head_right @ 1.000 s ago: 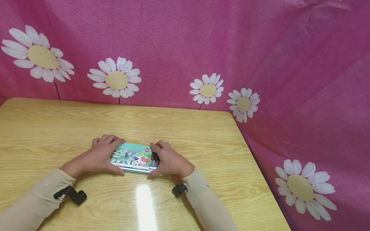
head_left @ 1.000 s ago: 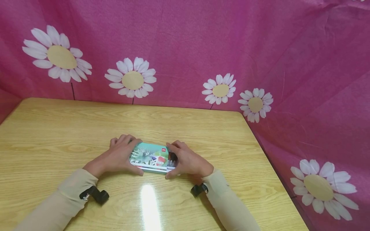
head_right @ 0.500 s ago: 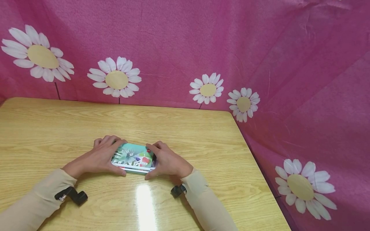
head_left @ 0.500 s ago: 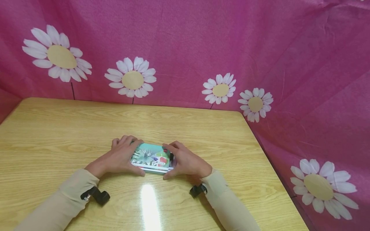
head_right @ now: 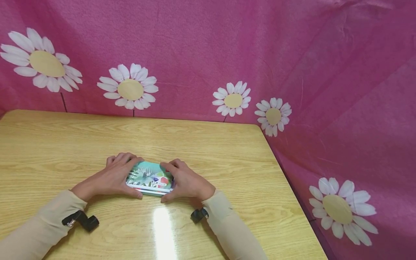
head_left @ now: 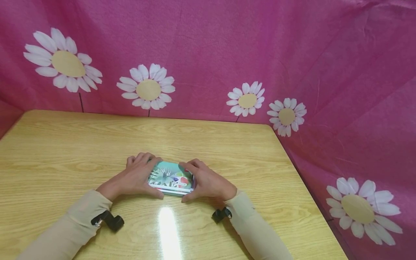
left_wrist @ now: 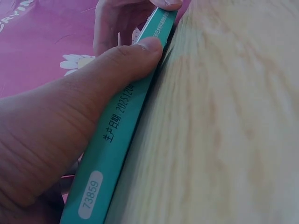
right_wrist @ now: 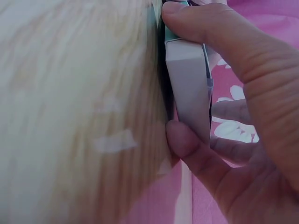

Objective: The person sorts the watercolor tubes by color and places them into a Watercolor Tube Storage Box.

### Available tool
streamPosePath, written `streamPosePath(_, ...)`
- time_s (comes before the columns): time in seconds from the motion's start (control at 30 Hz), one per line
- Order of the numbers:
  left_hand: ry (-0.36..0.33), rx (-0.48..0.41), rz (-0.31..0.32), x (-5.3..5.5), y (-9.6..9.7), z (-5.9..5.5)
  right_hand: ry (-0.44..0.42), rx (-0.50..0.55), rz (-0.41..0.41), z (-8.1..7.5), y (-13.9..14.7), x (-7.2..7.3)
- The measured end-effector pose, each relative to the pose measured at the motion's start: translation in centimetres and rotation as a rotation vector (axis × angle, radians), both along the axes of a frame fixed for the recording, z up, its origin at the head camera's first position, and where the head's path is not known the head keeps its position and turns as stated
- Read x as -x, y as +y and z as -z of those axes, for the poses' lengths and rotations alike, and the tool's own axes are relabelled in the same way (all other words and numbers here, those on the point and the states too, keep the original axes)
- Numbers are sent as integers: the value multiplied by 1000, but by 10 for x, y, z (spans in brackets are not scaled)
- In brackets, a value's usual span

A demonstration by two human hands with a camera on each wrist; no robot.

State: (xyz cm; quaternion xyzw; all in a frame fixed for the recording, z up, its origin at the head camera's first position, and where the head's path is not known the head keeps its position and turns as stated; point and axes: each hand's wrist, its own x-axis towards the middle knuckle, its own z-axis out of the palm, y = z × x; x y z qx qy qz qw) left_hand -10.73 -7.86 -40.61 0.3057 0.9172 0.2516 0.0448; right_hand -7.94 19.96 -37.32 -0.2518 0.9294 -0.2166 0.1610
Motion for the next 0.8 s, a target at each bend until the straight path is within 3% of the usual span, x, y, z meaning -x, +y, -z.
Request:
streamPosePath(0.43,-24,-8,2,-6,7,-3,40,-12,-38,0,-7,-3)
streamPosePath(0.8,-48,1,-19,-10,11,-5,18,-3,-43,2,-2,0)
